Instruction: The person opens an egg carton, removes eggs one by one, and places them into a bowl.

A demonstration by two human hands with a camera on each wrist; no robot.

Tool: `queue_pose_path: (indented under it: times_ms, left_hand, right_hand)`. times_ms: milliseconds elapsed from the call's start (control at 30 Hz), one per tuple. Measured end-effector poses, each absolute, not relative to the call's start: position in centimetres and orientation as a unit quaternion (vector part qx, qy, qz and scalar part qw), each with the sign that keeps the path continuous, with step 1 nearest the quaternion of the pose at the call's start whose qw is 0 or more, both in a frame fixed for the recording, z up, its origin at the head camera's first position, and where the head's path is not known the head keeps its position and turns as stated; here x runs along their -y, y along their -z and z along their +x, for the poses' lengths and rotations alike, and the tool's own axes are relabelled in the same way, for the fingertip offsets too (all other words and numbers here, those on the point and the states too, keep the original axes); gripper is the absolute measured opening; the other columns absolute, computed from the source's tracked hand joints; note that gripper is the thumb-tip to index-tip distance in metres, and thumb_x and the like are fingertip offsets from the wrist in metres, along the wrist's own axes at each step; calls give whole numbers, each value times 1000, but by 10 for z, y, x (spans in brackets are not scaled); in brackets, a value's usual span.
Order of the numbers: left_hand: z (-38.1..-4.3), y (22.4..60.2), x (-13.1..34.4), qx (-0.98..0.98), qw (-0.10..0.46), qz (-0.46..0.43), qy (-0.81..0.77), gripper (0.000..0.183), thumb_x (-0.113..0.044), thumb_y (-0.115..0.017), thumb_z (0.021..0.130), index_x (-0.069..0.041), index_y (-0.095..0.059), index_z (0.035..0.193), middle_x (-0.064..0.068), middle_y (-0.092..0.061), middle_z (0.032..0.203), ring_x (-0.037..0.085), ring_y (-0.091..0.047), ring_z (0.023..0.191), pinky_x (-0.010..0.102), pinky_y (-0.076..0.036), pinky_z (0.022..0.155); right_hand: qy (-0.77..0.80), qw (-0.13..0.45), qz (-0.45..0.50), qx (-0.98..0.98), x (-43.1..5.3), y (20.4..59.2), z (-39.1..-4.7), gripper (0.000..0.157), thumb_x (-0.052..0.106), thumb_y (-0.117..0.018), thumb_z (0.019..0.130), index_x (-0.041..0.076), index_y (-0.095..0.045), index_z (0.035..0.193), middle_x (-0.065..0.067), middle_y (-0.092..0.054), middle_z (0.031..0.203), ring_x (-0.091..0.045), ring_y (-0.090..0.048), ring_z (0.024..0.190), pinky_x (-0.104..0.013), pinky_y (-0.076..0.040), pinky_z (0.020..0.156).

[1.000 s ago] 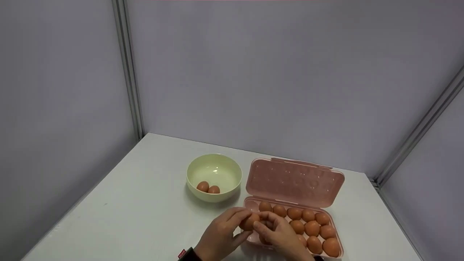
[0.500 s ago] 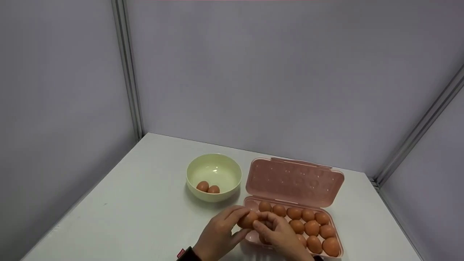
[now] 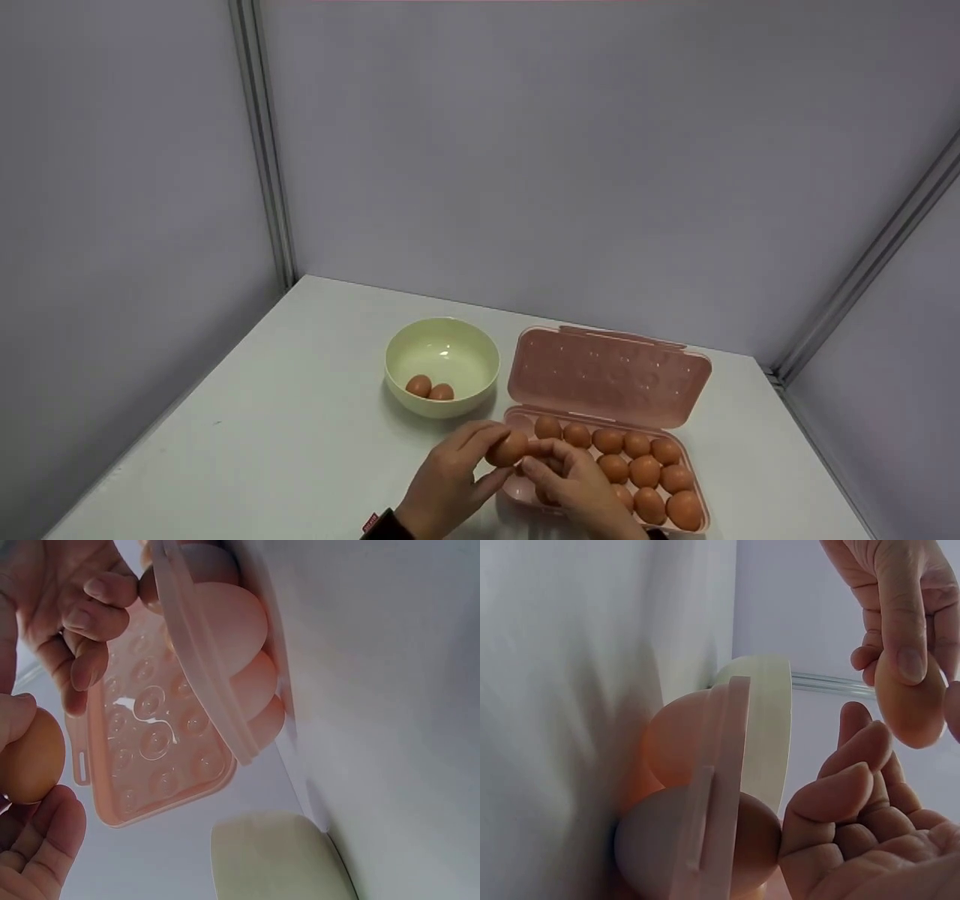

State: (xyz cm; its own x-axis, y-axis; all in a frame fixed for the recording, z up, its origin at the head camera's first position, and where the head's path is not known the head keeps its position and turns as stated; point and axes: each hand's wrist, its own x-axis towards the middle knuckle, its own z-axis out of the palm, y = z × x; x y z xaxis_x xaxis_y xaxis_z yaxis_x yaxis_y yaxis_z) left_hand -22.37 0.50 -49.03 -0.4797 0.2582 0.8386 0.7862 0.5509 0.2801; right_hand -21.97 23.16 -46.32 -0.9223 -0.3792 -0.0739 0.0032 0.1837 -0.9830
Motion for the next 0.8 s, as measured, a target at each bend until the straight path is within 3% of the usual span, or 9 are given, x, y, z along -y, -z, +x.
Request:
queue_pose_path:
  times_ms: [200,633,800]
  left_hand:
    - [-224,486,-2,790,398,-321,340,54,-14,-96,77,-12,-71,125,-3,-71,121,8,-72,106,20,-59,91]
    - [-236,476,16,787,407,-279,371,54,-14,-96,78,-15,-70,126,-6,-72,120,6,-71,104,18,-57,90]
    - [-250,465,27,798,401,-252,374,50,-12,-94,79,-12,-70,123,-3,-72,118,11,-71,105,26,-61,90]
  right_hand:
    - [616,147,-115,-765,-232,463,-220,49,32,-65,108,-5,-60,140,-7,-77,119,-12,-67,93,-23,-57,75]
    - [613,138,-118,-769,-229,464,-219,49,27,-66,107,-9,-59,140,-5,-76,110,-6,-56,71,-21,-52,66]
    - [618,138,-106,-767,-231,464,-220,49,31,-67,107,-6,-61,138,-7,-76,117,-12,-67,90,-24,-57,74]
